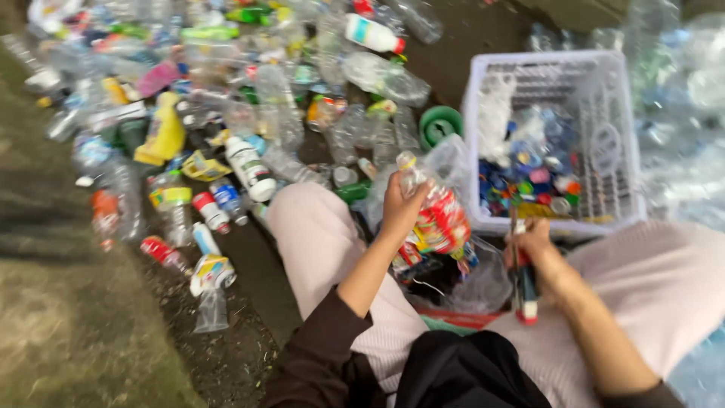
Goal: The person sits on the ground surrounded by plastic waste and uses a knife to cut labels and caps off various plastic bottles. They place the cut pieces into a white basket and the cleaned bottles into a plastic bag.
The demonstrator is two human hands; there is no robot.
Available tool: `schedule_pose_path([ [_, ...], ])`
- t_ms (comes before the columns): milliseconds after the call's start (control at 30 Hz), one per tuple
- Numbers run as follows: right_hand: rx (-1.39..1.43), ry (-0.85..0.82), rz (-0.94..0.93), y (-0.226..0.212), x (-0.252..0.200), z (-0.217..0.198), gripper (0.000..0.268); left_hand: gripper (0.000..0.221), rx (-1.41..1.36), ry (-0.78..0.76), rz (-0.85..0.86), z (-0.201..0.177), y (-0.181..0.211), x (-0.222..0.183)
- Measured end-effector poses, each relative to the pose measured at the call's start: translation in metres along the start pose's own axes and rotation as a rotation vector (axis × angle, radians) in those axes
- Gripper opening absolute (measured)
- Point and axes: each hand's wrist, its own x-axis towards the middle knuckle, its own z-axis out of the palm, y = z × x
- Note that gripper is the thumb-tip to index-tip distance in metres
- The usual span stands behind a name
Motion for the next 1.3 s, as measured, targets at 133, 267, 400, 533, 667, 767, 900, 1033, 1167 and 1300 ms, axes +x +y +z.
schedule_pose_path([
  [133, -0.2, -0.014, -0.095, -0.023, 0.016, -0.037, 0.019, 0.076, 0.039, -0.255, -0.006, 0.008, -0.027, -0.024],
  [267, -0.505, -0.056, -0.261, -0.031, 0.022, -0.025, 0.028, 0.062, 0.299, -0.369, 0.096, 0.019, -0.009, -0.034],
  [400, -0.624, 0.024, -0.101, -0.021, 0.024, -0.01, 0.024, 0.056, 0.507, -0.427, 0.18, 0.029, 0.019, -0.043],
  [533, -0.742, 0.04, -0.007, -0.027, 0.024, -0.007, 0.035, 0.059, 0.721, -0.434, 0.193, 0.045, 0.012, -0.037],
  [667, -0.796, 0.064, 0.012, -0.02, 0.031, -0.014, 0.036, 0.051, 0.747, -0.423, 0.18, 0.057, 0.015, -0.037],
  [767, -0.803, 0.051, 0.026, -0.013, 0.034, -0.02, 0.036, 0.056, 0.794, -0.429, 0.199, 0.06, 0.011, -0.036],
  [900, -0.836, 0.013, 0.056, -0.025, 0.028, -0.019, 0.034, 0.059, 0.837, -0.429, 0.211, 0.061, -0.003, -0.03],
  [1033, -0.837, 0.0, 0.033, -0.028, 0.028, -0.021, 0.028, 0.058, 0.907, -0.421, 0.303, 0.057, -0.003, -0.028],
  [1167, -0.846, -0.016, 0.011, -0.031, 0.027, -0.022, 0.022, 0.057, 0.961, -0.421, 0.389, 0.056, -0.008, -0.029],
  [1300, -1.141, 0.129, -0.058, 0.001, 0.03, -0.008, 0.031, 0.056, 0.898, -0.428, 0.316, 0.061, -0.023, -0.032],
])
